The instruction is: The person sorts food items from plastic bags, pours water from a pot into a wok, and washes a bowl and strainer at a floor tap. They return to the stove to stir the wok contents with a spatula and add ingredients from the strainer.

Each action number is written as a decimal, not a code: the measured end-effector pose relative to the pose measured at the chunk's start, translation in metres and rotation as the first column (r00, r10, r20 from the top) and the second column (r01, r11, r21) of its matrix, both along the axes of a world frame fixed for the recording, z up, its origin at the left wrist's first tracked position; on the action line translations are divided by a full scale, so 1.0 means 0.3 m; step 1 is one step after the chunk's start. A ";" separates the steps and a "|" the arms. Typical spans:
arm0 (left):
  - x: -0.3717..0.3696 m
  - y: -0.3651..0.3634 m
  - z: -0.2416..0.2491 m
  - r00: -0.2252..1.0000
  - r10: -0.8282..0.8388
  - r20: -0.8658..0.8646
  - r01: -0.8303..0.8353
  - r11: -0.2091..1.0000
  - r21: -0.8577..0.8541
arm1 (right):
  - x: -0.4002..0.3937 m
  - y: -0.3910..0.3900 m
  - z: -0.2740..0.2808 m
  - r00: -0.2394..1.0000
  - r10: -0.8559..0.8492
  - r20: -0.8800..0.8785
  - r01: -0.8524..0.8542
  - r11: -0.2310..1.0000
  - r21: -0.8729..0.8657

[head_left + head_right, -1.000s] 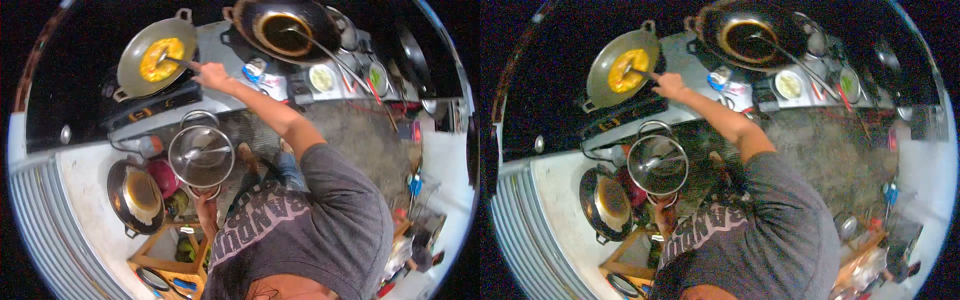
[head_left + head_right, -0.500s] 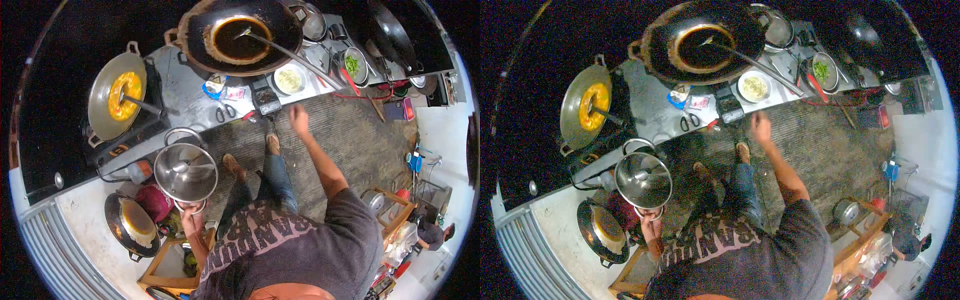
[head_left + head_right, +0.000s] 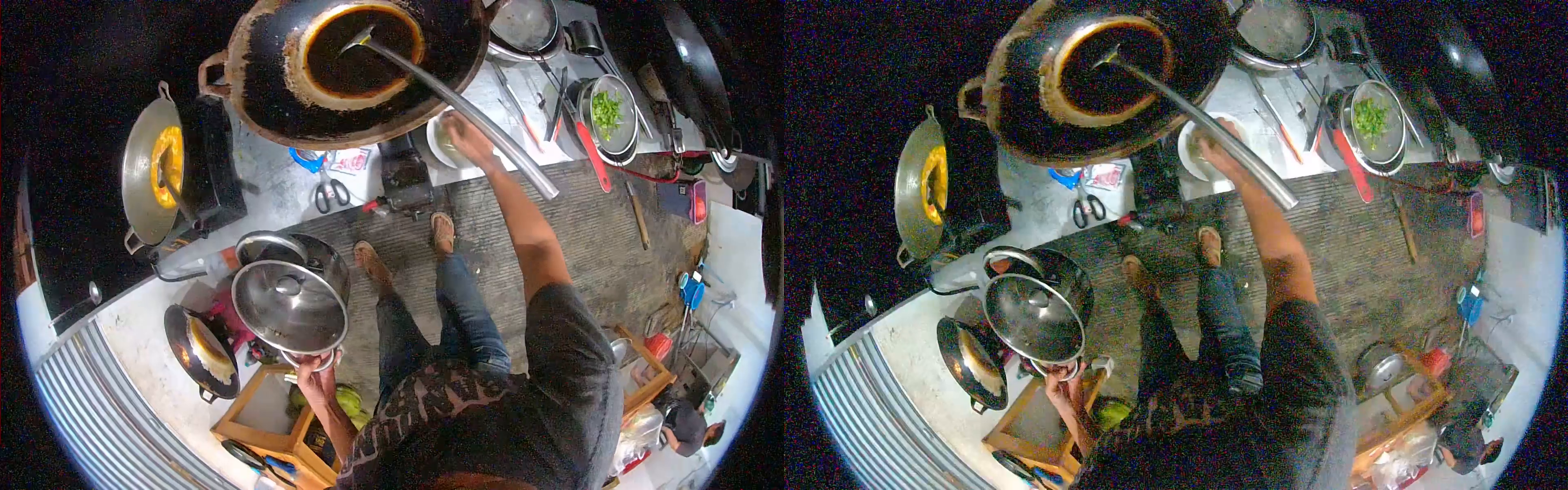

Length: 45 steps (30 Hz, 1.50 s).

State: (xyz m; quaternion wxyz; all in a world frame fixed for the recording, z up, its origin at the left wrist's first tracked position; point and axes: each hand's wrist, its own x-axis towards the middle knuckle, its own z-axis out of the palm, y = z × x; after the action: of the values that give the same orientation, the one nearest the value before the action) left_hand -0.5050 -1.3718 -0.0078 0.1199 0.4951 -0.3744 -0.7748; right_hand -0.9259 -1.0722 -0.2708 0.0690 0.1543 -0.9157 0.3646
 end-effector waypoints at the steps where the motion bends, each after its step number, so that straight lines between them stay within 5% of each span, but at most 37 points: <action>1: -0.016 0.034 0.011 1.000 0.014 0.021 -0.014 1.000 0.014 | -0.008 -0.002 -0.047 0.998 0.046 -0.031 -0.047 0.998 -0.035; 3: -0.020 0.078 0.003 1.000 0.005 0.010 -0.005 1.000 -0.012 | -0.027 -0.004 -0.145 0.986 0.139 -0.095 -0.148 0.984 -0.097; 4: -0.024 0.090 -0.004 1.000 -0.012 0.000 0.012 1.000 -0.019 | 0.023 -0.020 0.081 0.961 0.225 -0.163 -0.208 0.972 0.113; 6: -0.001 0.099 -0.026 1.000 0.003 -0.002 -0.003 0.999 -0.051 | 0.056 -0.017 0.218 0.933 0.320 0.162 -0.353 0.900 0.255; 12: -0.069 0.131 0.032 0.995 -0.039 -0.087 0.039 0.999 -0.002 | 0.077 0.020 0.051 0.960 0.209 -0.185 -0.113 0.898 0.425; 21: -0.084 0.118 0.013 0.992 -0.102 -0.068 0.102 0.995 -0.008 | 0.069 0.047 0.073 0.924 0.281 -0.259 -0.173 0.912 0.373; 22: -0.059 0.109 0.005 0.994 -0.088 -0.060 0.089 0.996 0.018 | 0.076 0.058 0.091 0.957 0.290 -0.026 -0.269 0.913 0.306; 24: -0.108 0.150 0.042 0.993 -0.108 -0.054 0.108 0.994 -0.008 | 0.097 0.063 0.055 0.946 0.320 0.050 -0.314 0.870 0.381; 25: -0.101 0.147 0.030 0.992 -0.114 -0.048 0.114 0.993 0.004 | 0.110 0.068 0.014 0.907 0.383 0.175 -0.376 0.924 -0.069; 26: -0.092 0.146 0.025 0.992 -0.122 -0.042 0.123 0.992 0.017 | 0.130 0.070 -0.027 0.837 0.483 0.257 -0.311 0.806 -0.504; 28: -0.097 0.158 0.036 0.993 -0.101 -0.053 0.103 0.994 0.028 | 0.140 0.067 -0.055 0.785 0.579 0.223 -0.170 0.547 -0.820; 32: -0.078 0.163 0.024 0.992 -0.091 -0.090 0.094 0.995 0.033 | 0.166 0.060 0.027 0.845 0.521 0.122 -0.336 0.694 -0.637; 33: -0.073 0.162 0.018 0.991 -0.089 -0.104 0.092 0.995 0.031 | 0.168 0.078 0.067 0.889 0.457 0.031 -0.443 0.874 -0.198; 34: -0.066 0.162 0.014 0.993 -0.083 -0.088 0.085 0.996 0.023 | 0.167 0.088 0.083 0.897 0.434 -0.090 -0.394 0.874 0.285; 35: -0.060 0.161 0.008 0.995 -0.076 -0.071 0.078 0.997 0.015 | 0.168 0.081 0.057 0.910 0.398 -0.113 -0.363 0.899 0.245; 37: -0.058 0.163 0.004 0.996 -0.062 -0.058 0.063 0.998 0.017 | 0.157 0.078 0.037 0.885 0.431 0.175 -0.415 0.902 -0.122; 39: -0.051 0.163 0.001 0.997 -0.041 -0.065 0.043 0.999 0.034 | 0.156 0.076 0.036 0.878 0.445 -0.178 -0.414 0.891 0.185; 40: -0.049 0.171 0.007 1.000 0.007 -0.017 -0.006 0.999 0.036 | 0.148 0.074 0.102 0.869 0.493 -0.034 -0.479 0.856 0.193; 45: -0.082 0.179 0.034 0.994 -0.016 -0.112 0.026 0.996 0.089 | 0.139 0.060 0.126 0.834 0.545 -0.086 -0.504 0.815 0.285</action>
State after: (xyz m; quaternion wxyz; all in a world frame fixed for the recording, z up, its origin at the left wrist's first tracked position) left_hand -0.5295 -1.3183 0.0023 0.1098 0.4520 -0.3371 -0.8186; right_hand -0.8841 -1.0543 -0.2329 0.0205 0.4382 -0.8668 0.2369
